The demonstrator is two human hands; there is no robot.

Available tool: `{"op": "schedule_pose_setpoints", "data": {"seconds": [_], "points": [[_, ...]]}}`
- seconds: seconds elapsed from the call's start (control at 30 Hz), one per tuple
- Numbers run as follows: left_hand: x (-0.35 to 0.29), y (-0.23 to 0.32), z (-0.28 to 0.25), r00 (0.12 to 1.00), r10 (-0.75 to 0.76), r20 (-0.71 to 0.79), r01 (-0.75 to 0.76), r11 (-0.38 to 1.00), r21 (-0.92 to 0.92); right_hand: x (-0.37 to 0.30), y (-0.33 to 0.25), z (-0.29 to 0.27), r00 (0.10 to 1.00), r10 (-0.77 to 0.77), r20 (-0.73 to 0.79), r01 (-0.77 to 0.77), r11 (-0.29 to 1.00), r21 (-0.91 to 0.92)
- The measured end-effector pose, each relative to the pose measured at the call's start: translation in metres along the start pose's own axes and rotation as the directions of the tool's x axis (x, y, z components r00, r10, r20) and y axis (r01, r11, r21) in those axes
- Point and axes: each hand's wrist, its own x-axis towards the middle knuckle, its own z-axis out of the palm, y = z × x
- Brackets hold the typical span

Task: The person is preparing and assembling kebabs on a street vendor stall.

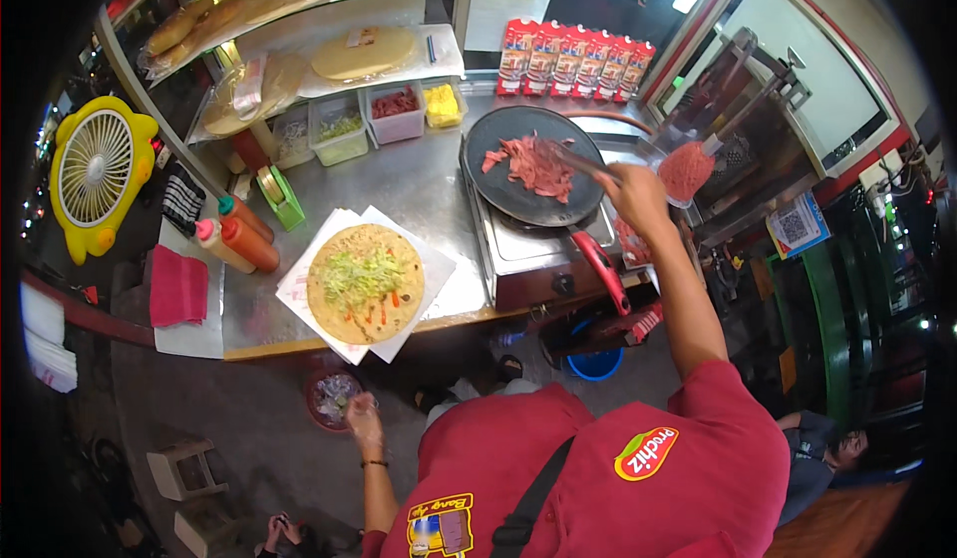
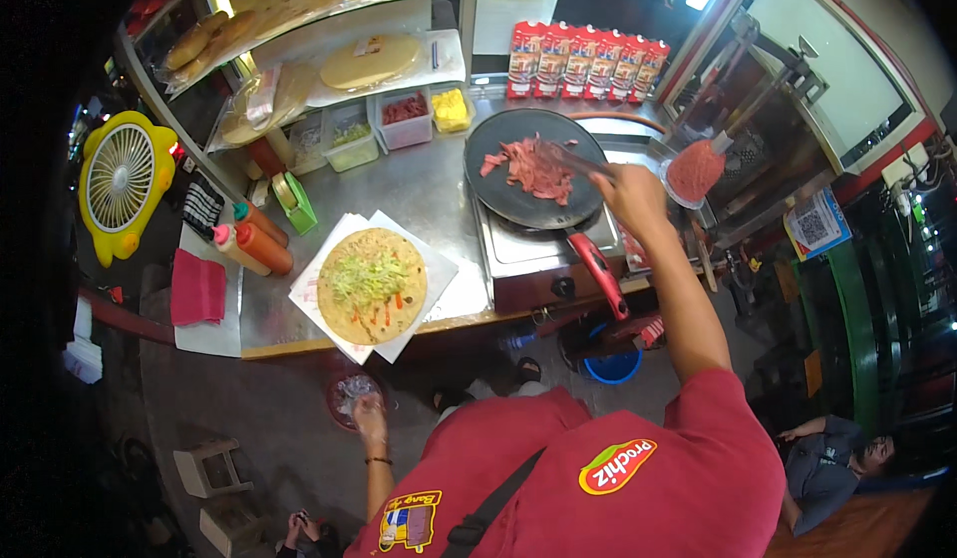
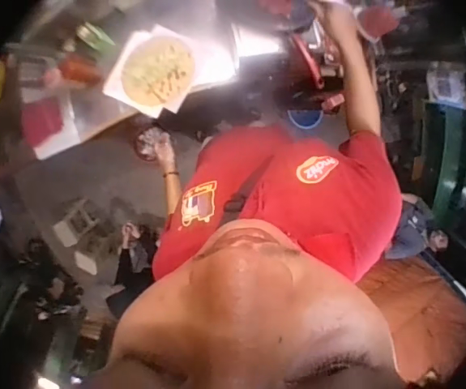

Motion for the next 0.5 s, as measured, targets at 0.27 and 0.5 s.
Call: {"op": "schedule_pose_setpoints", "data": {"seconds": [0.27, 0.5], "points": [[-0.026, -0.051, -0.002, 0.901, -0.388, 0.196, 0.382, 0.922, 0.070, -0.030, -0.031, -0.016, 1.000, -0.001, -0.001, 0.000, 0.984, -0.179], [0.014, -0.043, -0.002, 0.917, -0.345, 0.201, 0.345, 0.938, 0.036, -0.017, -0.070, 0.018, 0.993, -0.118, 0.014, 0.118, 0.993, 0.024]]}}
